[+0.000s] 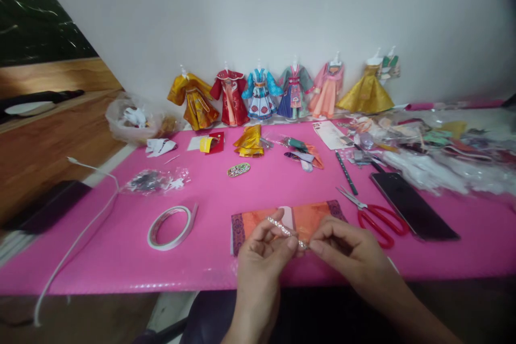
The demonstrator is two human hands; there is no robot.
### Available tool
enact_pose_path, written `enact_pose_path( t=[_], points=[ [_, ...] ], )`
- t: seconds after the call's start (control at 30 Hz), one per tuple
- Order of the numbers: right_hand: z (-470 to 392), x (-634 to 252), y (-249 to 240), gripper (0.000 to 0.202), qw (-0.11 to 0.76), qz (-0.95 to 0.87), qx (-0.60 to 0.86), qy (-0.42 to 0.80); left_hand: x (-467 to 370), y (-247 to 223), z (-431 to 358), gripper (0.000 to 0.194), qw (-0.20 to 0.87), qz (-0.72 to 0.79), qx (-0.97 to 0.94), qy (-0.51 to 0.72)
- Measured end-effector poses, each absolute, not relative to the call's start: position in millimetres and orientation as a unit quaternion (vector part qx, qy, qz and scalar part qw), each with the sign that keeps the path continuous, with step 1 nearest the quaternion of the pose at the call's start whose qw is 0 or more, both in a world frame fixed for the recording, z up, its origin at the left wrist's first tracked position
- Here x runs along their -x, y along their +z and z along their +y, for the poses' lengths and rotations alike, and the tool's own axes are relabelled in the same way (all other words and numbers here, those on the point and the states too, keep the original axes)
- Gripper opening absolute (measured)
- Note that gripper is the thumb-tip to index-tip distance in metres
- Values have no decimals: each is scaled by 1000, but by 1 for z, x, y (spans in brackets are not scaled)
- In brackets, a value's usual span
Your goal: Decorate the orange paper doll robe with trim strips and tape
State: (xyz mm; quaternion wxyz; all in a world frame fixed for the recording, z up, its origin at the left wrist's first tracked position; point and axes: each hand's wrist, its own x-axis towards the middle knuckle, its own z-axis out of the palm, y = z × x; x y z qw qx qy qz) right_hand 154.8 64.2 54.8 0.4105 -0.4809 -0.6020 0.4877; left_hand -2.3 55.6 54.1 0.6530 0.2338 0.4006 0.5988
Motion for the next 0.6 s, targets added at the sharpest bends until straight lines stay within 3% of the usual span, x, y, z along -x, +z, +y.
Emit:
enact_pose_path(
  t=[0.13,0.4,0.6],
  points=[
    [64,-160,52,22,389,-593,477,519,2,54,56,47,641,411,-227,607],
    [65,-164,59,21,453,-559,466,515,-2,48,49,51,607,455,-310,573],
    [70,-174,56,36,504,-411,494,578,0,50,51,52,597,452,-296,593]
  ],
)
